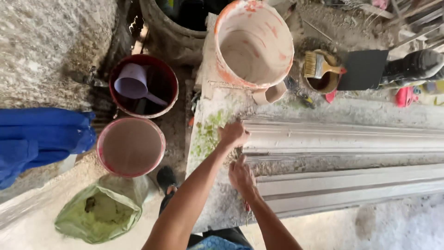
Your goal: The person uses a sanding block to smooth the edges and surfaces of long white moulding pieces resting on a workbench. They repeatedly move the mouldings to access different sections and sand them thoroughly.
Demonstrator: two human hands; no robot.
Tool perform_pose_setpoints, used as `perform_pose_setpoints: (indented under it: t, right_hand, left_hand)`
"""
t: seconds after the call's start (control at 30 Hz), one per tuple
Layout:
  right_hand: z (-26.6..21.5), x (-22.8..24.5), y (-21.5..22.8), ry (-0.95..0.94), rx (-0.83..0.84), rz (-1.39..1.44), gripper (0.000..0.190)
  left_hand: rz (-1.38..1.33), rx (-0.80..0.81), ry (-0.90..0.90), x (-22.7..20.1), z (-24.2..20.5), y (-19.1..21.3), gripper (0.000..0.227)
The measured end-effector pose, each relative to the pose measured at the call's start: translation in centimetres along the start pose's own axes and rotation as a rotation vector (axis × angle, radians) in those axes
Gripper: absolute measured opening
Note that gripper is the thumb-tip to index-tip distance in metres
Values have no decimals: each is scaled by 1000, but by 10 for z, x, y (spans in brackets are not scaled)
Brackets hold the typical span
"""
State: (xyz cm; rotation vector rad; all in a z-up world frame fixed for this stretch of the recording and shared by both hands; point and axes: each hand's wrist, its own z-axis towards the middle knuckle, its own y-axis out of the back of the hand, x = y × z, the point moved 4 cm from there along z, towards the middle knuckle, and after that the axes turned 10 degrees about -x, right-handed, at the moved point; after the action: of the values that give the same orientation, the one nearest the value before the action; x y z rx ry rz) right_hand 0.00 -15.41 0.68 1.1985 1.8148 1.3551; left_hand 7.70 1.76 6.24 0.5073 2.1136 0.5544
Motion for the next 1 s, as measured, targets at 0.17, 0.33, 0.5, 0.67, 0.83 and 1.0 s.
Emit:
perform_pose_setpoints:
  t: [0.17, 0.33, 0.5, 0.67, 0.83, 1.0]
  right_hand:
    - [-31, 10, 18, -48, 57, 273, 32]
    - [-34, 38, 93, -521, 115, 755, 32]
    - [-2, 33, 98, -637, -89, 827, 38]
    - [24, 37, 81, -561, -10, 533, 32]
    - [32, 50, 96, -676, 69, 553, 29]
    - [39, 65, 117, -632, 111, 647, 32]
  left_hand:
    - [-92, 45, -56, 39, 66, -91, 31]
    - [-13, 48, 11, 22, -9, 0, 52]
    - [-141, -79, 19, 56, -11, -44, 44]
    - [-136, -347, -71, 58, 0, -54, 37]
    - [-511, -499, -259, 75, 4, -69, 24]
    - [-299, -88, -42, 49, -16, -30, 40]
